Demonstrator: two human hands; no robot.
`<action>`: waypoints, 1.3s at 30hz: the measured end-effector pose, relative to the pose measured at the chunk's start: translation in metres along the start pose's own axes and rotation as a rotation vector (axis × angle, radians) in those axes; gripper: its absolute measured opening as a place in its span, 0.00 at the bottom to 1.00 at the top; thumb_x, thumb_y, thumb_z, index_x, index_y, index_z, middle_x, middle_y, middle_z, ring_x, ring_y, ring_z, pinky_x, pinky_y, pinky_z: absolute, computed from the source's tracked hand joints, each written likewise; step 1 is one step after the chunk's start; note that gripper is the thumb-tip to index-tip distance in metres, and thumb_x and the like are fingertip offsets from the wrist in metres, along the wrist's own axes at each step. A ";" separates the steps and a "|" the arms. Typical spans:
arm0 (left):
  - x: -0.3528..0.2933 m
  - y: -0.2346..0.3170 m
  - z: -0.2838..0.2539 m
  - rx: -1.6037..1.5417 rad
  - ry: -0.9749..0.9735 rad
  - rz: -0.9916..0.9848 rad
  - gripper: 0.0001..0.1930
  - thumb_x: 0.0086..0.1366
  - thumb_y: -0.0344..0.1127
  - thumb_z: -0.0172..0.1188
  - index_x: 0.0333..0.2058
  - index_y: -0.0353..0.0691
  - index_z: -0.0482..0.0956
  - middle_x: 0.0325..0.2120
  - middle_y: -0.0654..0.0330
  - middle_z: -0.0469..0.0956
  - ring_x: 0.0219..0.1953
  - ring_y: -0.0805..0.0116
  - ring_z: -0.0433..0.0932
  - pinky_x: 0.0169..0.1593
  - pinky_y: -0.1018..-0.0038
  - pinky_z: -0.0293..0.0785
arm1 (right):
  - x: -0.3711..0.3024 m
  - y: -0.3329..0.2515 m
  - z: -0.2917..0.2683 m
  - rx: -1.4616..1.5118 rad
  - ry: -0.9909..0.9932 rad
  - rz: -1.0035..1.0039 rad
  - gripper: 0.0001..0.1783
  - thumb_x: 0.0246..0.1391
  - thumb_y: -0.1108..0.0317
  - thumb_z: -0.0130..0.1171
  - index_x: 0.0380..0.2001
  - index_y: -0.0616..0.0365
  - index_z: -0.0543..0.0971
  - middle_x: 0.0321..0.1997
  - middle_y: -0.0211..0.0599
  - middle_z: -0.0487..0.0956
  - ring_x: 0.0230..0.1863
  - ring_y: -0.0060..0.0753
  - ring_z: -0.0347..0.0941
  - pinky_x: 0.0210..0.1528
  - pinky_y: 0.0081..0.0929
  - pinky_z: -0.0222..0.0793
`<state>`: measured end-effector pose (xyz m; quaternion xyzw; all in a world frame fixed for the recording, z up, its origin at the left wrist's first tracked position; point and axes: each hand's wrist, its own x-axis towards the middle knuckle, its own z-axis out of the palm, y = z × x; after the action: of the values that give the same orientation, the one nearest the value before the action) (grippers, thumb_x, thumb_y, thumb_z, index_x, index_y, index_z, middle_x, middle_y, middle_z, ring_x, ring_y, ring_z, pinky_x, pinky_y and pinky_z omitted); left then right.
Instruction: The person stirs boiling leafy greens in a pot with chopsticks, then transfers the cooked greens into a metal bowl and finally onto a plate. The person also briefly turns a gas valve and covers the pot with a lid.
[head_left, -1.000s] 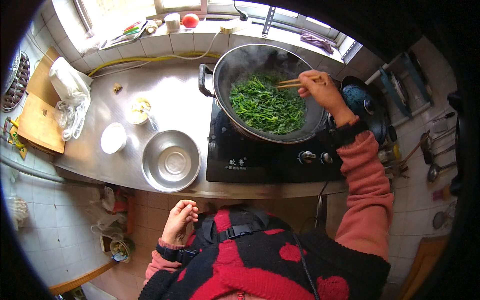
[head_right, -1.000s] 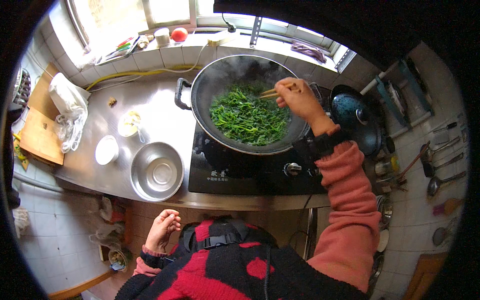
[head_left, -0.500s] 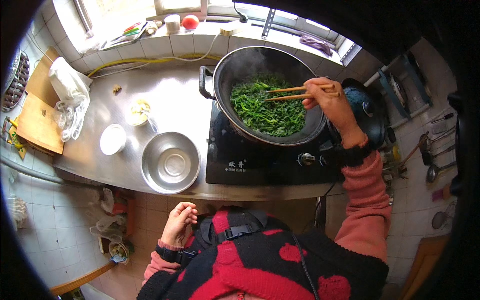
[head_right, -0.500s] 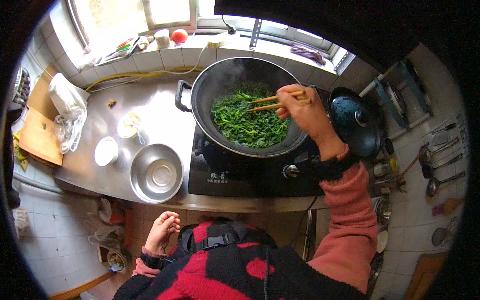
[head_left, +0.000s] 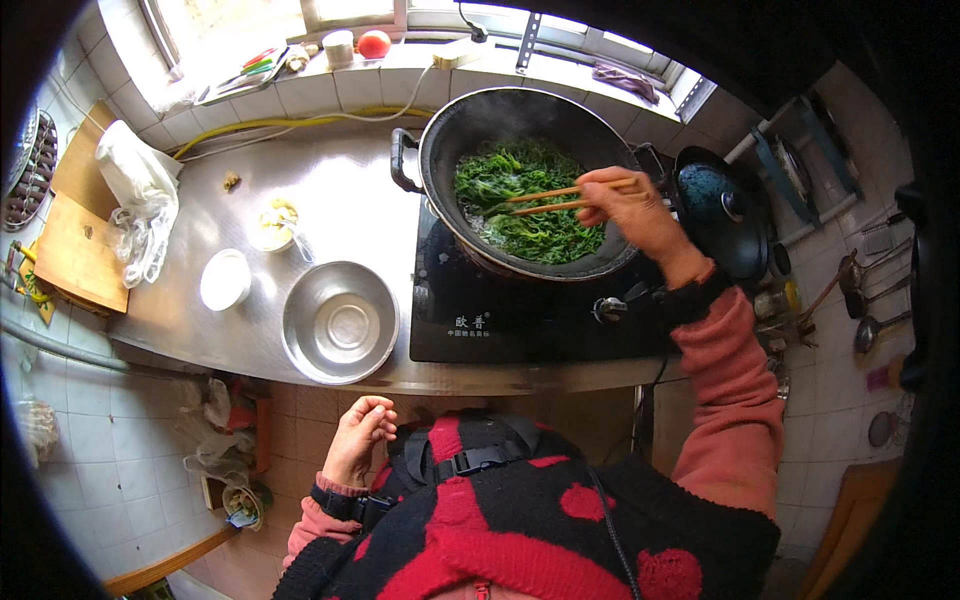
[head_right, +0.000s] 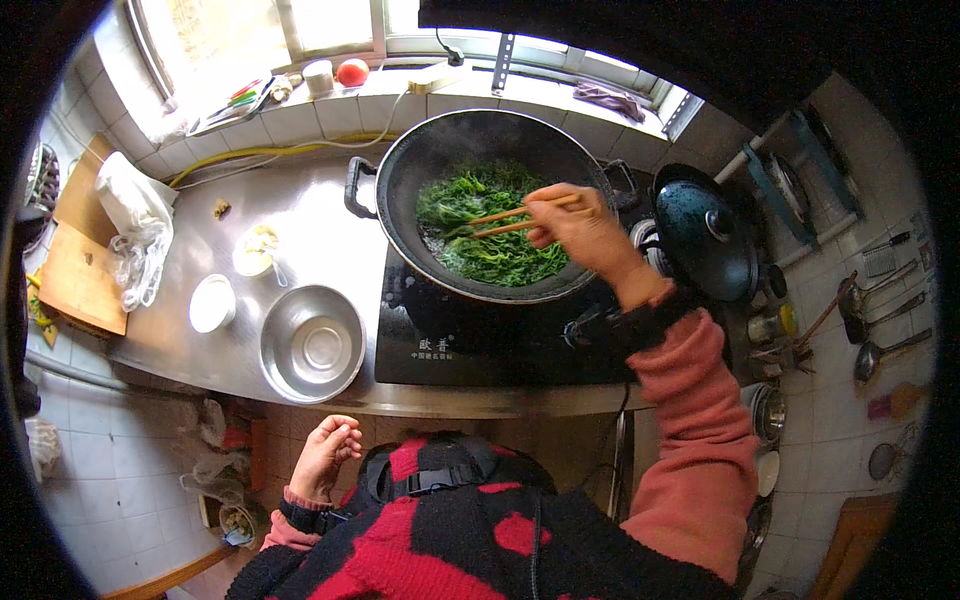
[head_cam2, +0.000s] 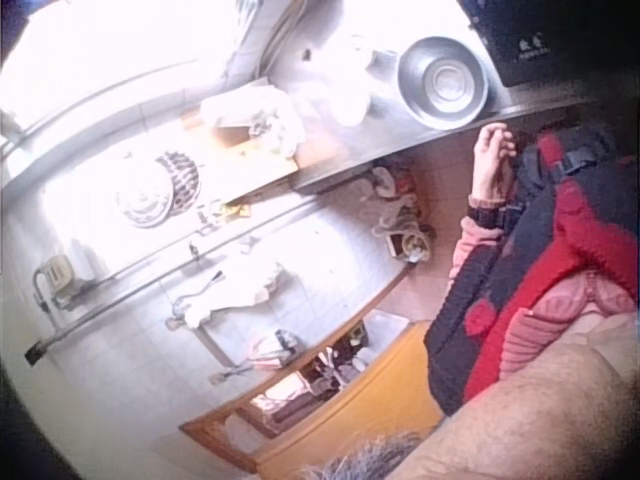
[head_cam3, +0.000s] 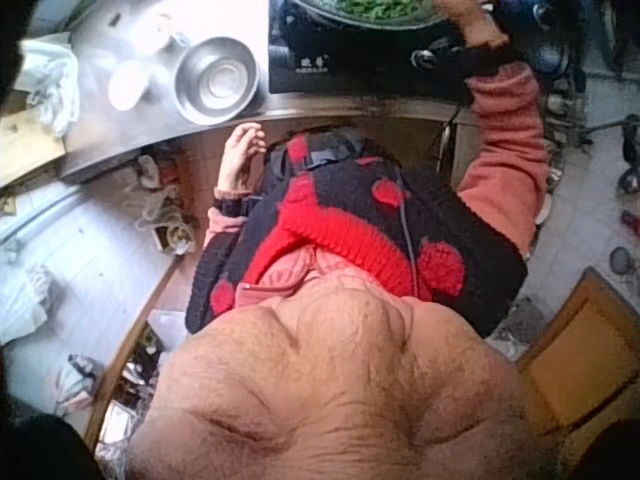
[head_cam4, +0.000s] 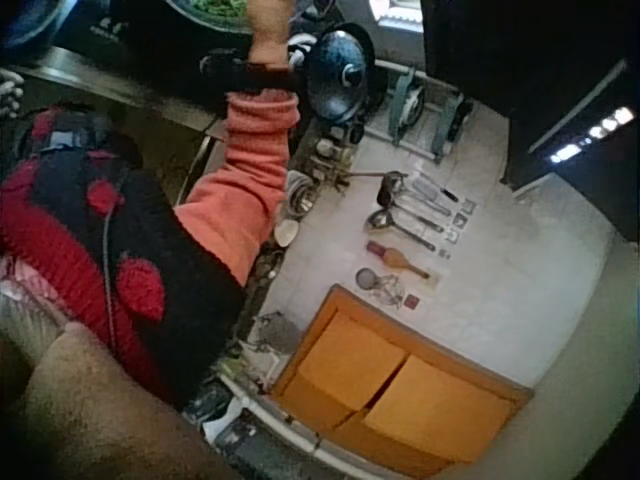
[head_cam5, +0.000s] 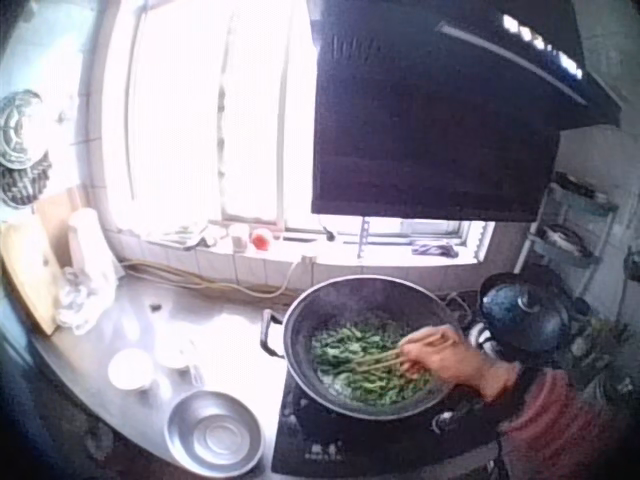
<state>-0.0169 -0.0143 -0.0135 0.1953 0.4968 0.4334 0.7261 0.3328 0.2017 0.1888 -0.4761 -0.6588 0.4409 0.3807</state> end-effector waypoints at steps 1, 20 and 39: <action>0.000 0.000 -0.001 0.016 0.016 -0.007 0.07 0.63 0.33 0.50 0.37 0.38 0.71 0.27 0.62 0.74 0.25 0.76 0.73 0.30 0.81 0.73 | 0.002 0.000 -0.005 -0.106 0.117 0.090 0.11 0.54 0.66 0.52 0.34 0.65 0.75 0.24 0.36 0.76 0.25 0.24 0.75 0.27 0.18 0.73; -0.015 -0.012 -0.008 -0.022 0.102 -0.052 0.06 0.62 0.32 0.50 0.37 0.38 0.72 0.27 0.63 0.74 0.25 0.77 0.73 0.30 0.83 0.72 | -0.007 -0.005 -0.050 -0.023 0.014 -0.039 0.11 0.54 0.67 0.52 0.35 0.64 0.75 0.25 0.36 0.76 0.24 0.25 0.75 0.26 0.19 0.74; -0.003 -0.007 0.005 0.047 0.027 -0.048 0.07 0.63 0.32 0.49 0.37 0.38 0.72 0.27 0.62 0.74 0.25 0.76 0.73 0.31 0.81 0.72 | -0.016 -0.004 -0.044 -0.201 0.003 -0.017 0.10 0.56 0.63 0.51 0.32 0.59 0.74 0.22 0.31 0.74 0.22 0.20 0.72 0.24 0.15 0.69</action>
<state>-0.0102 -0.0200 -0.0146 0.1944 0.5210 0.4069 0.7247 0.3764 0.1954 0.2052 -0.5068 -0.7034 0.3685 0.3356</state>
